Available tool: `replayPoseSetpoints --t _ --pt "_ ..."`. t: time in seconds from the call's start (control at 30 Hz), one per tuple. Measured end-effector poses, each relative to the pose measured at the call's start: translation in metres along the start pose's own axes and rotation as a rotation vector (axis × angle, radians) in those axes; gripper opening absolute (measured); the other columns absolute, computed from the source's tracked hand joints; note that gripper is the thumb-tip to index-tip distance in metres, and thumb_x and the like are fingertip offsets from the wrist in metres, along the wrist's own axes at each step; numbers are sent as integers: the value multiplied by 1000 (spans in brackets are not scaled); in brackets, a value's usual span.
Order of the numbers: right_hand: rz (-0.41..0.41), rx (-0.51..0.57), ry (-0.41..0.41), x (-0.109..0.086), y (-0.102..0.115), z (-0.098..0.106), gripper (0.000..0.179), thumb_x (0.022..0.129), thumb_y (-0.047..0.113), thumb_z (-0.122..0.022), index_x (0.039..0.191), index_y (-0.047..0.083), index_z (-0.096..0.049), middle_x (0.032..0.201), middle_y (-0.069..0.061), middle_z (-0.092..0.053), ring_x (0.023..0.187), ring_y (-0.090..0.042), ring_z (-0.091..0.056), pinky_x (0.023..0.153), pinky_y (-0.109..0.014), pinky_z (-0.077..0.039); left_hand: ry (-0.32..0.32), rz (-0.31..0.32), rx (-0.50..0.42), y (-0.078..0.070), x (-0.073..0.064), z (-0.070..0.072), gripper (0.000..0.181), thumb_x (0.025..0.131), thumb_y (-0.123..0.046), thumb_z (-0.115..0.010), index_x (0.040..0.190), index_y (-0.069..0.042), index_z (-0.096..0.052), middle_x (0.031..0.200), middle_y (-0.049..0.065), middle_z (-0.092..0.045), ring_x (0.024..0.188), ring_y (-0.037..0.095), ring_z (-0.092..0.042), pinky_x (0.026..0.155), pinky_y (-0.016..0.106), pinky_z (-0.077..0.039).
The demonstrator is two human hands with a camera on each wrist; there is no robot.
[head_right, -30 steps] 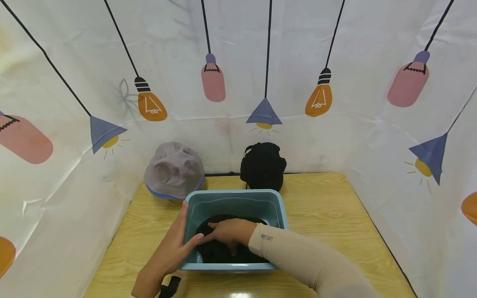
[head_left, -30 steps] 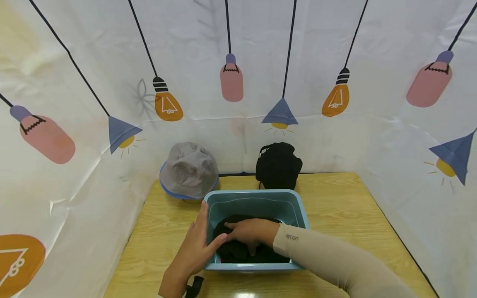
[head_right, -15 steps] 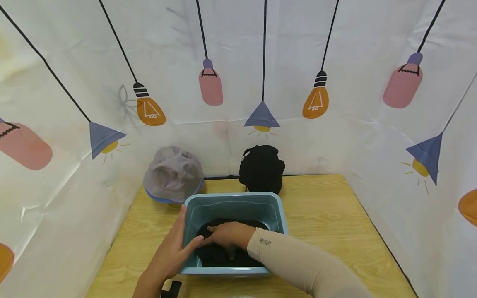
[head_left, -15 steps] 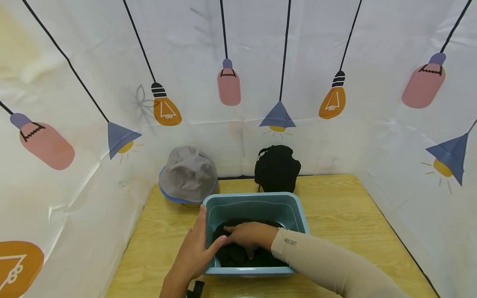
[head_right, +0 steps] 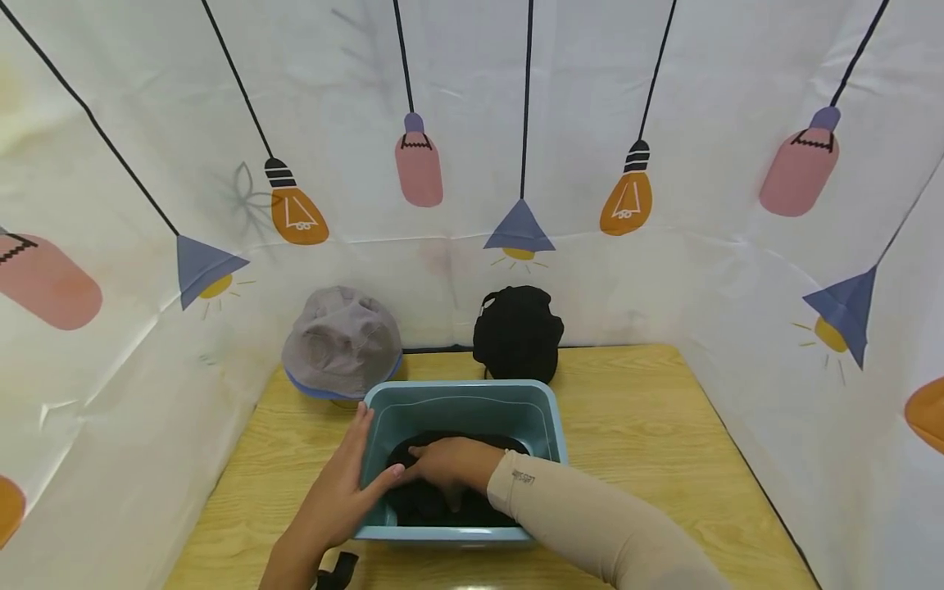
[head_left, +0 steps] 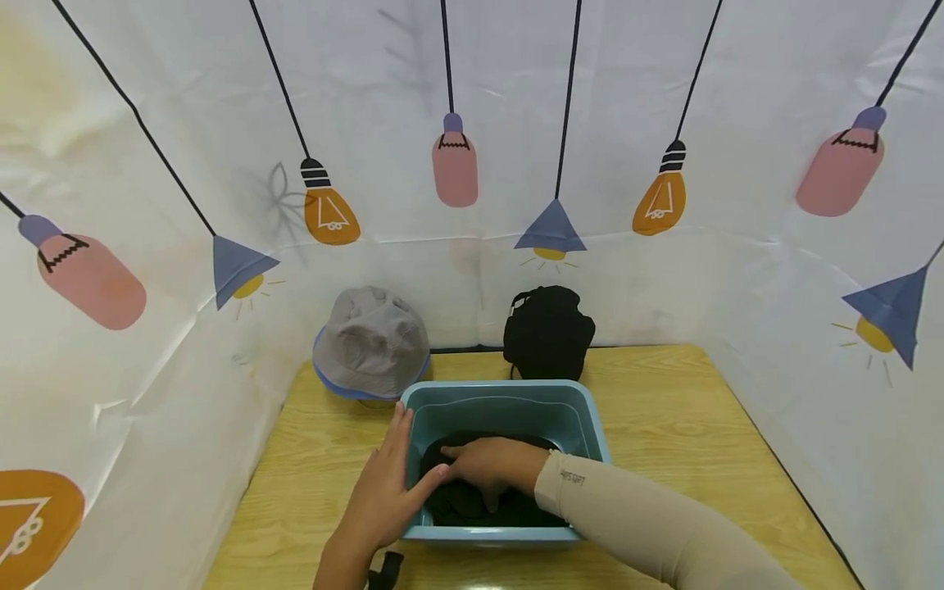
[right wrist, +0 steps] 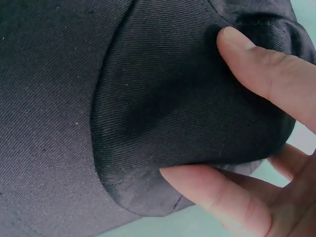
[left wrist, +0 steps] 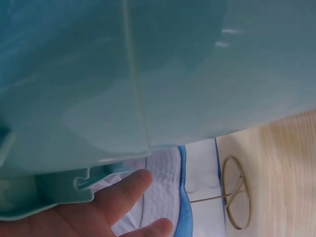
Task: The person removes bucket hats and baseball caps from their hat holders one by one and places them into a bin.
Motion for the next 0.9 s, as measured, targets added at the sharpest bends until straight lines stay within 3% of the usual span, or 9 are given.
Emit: replayPoseSetpoints --t 0.57,0.77,0.9 --pt "7 45 10 -2 -5 5 104 70 23 -97 155 46 -42 169 2 -31 142 -19 -51 113 -38 -48 -16 18 52 -2 1 3 99 97 -77 -44 168 -16 -11 176 1 -3 156 29 -29 116 75 -25" --pt "42 86 10 -12 -5 14 99 74 36 -94 157 44 -40 171 0 -27 147 -20 -45 116 -39 -45 -5 36 58 -1 0 1 99 97 -78 -42 168 -17 -11 175 -2 -2 156 28 -29 116 76 -23" --pt "70 155 -66 -20 -6 29 94 79 46 -89 157 50 -36 171 -4 -28 147 -24 -46 113 -46 -47 0 41 57 0 1 1 97 98 -75 -45 168 -17 -11 175 -1 -2 156 28 -30 115 77 -22"
Point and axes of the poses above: each hand's wrist, its own x-axis towards the middle knuckle, its own z-axis out of the back of the hand, y = z × x, the point moved 9 cm from there along x, towards the middle knuckle
